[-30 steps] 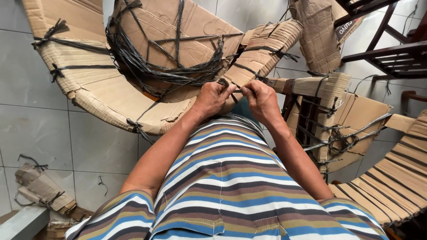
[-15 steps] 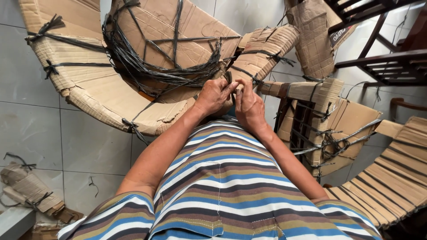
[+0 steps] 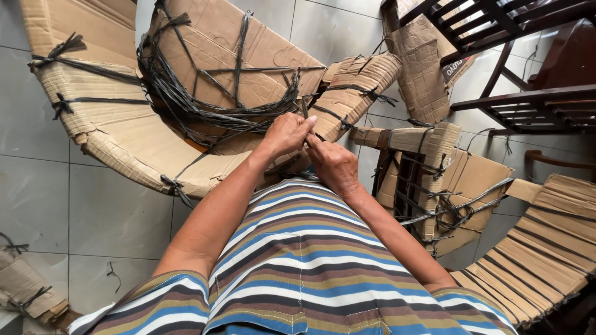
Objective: Wrapping a chair frame with synthetic rattan strips over cardboard protection.
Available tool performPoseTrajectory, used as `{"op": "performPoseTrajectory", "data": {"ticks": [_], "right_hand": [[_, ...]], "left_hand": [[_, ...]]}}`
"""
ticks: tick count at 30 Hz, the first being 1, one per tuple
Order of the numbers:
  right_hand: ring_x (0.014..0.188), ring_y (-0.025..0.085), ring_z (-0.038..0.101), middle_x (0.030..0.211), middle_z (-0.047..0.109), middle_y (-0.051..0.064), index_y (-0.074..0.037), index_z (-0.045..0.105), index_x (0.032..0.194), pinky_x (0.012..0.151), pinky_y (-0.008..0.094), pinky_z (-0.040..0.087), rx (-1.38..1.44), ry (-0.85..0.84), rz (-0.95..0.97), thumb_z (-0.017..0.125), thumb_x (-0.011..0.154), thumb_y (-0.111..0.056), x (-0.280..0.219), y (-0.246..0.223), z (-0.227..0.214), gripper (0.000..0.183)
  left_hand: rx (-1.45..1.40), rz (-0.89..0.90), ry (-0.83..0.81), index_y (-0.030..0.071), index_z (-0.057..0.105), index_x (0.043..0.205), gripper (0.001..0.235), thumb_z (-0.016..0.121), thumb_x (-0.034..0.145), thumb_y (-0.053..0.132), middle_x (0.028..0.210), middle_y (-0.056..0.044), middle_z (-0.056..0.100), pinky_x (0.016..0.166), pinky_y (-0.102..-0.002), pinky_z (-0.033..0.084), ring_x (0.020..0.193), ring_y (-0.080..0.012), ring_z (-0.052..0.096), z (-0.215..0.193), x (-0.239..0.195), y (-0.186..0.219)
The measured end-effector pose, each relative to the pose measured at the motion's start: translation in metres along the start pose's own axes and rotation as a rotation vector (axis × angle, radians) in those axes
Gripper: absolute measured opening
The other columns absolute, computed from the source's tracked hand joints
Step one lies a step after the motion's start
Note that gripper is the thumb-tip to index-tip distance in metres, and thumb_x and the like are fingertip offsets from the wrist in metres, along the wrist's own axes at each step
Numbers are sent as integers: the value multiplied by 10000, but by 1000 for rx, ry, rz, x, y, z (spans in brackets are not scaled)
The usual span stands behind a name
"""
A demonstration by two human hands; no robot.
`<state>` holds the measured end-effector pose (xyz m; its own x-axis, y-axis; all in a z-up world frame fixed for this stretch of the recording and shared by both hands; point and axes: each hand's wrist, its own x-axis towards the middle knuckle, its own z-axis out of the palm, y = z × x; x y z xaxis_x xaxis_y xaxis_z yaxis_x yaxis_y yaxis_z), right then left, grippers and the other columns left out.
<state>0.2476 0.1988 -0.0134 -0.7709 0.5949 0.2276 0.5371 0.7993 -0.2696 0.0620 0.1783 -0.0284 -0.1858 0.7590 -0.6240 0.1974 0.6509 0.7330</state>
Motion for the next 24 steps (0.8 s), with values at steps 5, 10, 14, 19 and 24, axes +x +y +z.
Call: {"op": "performPoseTrajectory", "data": {"ticks": [5, 10, 14, 19, 24], "right_hand": [[705, 219, 721, 719, 664, -29, -320, 706, 1067, 617, 371, 595, -8, -15, 49, 684, 947, -387, 2, 1, 9, 139], [875, 229, 737, 824, 767, 14, -327, 773, 1036, 769, 389, 575, 520, -379, 549, 698, 923, -390, 10, 7, 0, 150], [769, 59, 611, 697, 724, -1, -153, 809, 1012, 759, 237, 503, 994, -340, 723, 709, 936, -239, 18, 10, -7, 152], [756, 65, 627, 708, 740, 35, -109, 803, 1036, 746, 248, 511, 997, -328, 707, 711, 949, -191, 15, 19, 0, 150], [800, 115, 673, 760, 760, 56, -138, 807, 1044, 777, 310, 534, 847, -332, 655, 713, 976, -244, 16, 16, -16, 158]], "left_hand": [[58, -47, -25, 214, 778, 902, 515, 461, 944, 618, 578, -21, 709, 861, -440, 554, 871, -285, 763, -9, -17, 21], [-26, -3, 76, 280, 655, 1274, 436, 529, 967, 563, 762, 28, 770, 899, -432, 546, 918, -191, 767, 0, 4, -9], [28, 114, 117, 244, 746, 1109, 323, 650, 900, 472, 1013, -23, 787, 908, -476, 557, 1059, -293, 720, -9, -19, -8], [320, 177, -48, 181, 762, 1155, 385, 674, 893, 449, 1137, -109, 762, 1012, -530, 526, 1166, -364, 672, -9, -58, 18], [391, 220, 11, 177, 788, 1056, 259, 618, 972, 353, 1049, -144, 768, 928, -541, 563, 1071, -396, 697, 5, -36, -10]]}}
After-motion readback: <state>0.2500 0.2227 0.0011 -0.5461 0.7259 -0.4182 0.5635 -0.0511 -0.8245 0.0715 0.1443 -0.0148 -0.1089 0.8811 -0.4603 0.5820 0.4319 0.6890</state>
